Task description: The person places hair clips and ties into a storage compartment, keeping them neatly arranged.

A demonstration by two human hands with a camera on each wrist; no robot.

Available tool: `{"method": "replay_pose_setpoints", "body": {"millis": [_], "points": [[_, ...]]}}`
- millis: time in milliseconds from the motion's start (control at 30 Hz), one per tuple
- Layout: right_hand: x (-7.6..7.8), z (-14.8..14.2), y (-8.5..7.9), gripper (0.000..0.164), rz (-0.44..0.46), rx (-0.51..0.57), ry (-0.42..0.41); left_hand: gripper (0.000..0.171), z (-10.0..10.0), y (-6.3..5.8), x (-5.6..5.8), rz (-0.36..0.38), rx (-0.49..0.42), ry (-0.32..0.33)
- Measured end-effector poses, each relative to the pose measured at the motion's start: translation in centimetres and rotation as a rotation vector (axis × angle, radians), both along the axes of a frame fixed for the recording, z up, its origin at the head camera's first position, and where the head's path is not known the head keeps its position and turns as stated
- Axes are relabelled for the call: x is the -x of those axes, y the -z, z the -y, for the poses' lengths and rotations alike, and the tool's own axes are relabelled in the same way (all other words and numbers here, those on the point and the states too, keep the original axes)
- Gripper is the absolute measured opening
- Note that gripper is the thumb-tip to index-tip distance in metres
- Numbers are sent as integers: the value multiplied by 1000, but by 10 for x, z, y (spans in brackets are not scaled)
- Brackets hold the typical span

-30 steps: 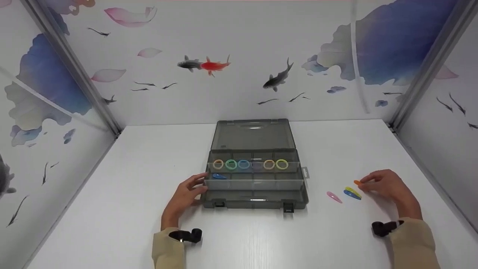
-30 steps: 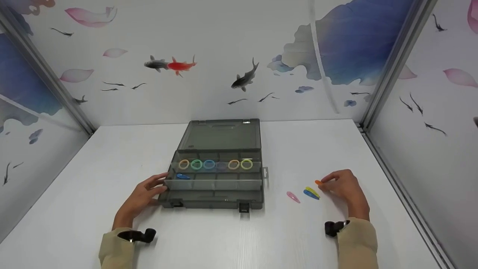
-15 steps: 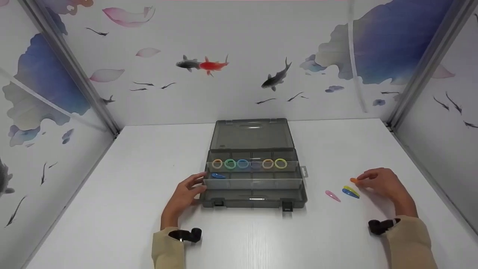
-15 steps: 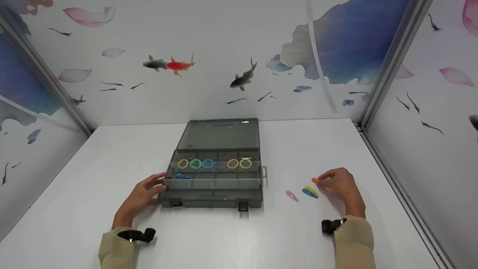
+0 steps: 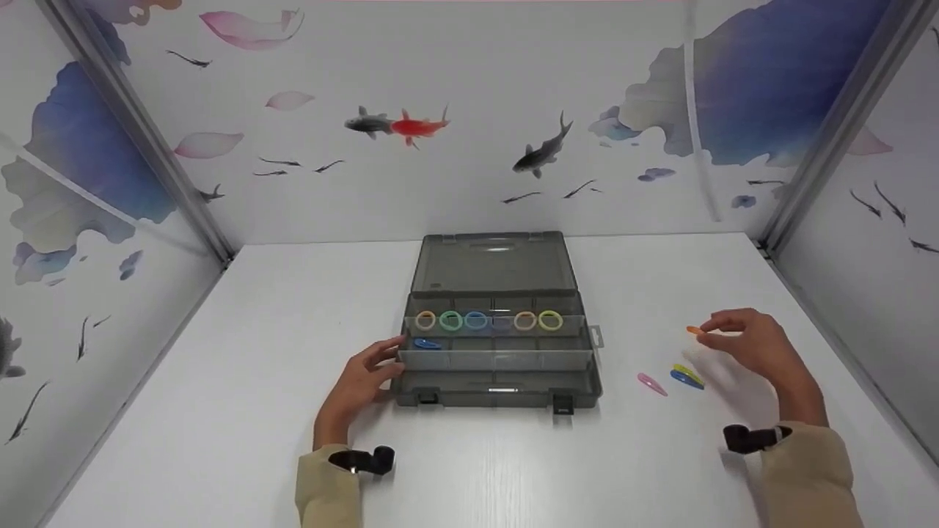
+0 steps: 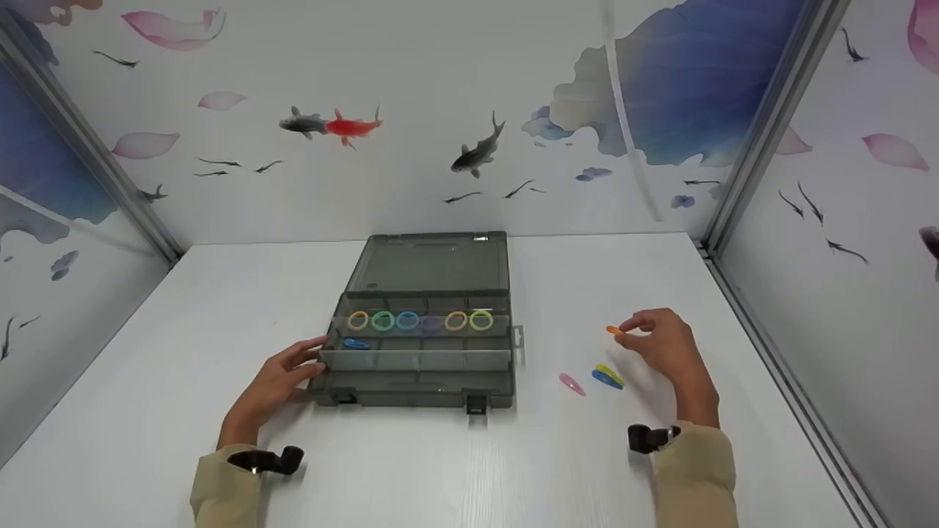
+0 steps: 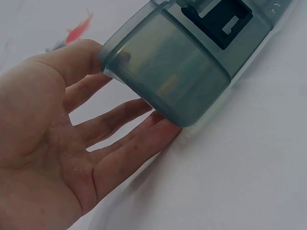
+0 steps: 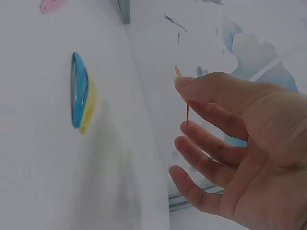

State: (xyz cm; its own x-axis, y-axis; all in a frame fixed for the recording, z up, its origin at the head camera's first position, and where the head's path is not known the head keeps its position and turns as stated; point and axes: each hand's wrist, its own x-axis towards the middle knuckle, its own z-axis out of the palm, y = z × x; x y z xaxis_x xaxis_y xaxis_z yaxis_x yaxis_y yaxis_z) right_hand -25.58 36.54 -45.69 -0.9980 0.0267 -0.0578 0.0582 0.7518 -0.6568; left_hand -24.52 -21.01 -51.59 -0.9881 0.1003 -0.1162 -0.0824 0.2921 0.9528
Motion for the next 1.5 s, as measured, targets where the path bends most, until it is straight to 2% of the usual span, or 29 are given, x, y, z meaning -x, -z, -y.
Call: {"method": "replay_pose_setpoints", "body": {"millis": [267,467,667,1100,1500], "points": [[-7,26,-25,41,-138,6,-49,48,-1,-1,1,-2,31,-18],[-17,52,-45,45,-232,66,-80,48,-1,-1,2,2,18,-17],[-22,76,-59,42,-272,91,-104,49,0,-3,2,2,-1,-11],[-15,119,-55,32,-252,116,-168,49,0,-6,2,9,-1,7],[-12,197,-50,16,-253,213,-281,49,3,-1,0,-7,-13,3]]}}
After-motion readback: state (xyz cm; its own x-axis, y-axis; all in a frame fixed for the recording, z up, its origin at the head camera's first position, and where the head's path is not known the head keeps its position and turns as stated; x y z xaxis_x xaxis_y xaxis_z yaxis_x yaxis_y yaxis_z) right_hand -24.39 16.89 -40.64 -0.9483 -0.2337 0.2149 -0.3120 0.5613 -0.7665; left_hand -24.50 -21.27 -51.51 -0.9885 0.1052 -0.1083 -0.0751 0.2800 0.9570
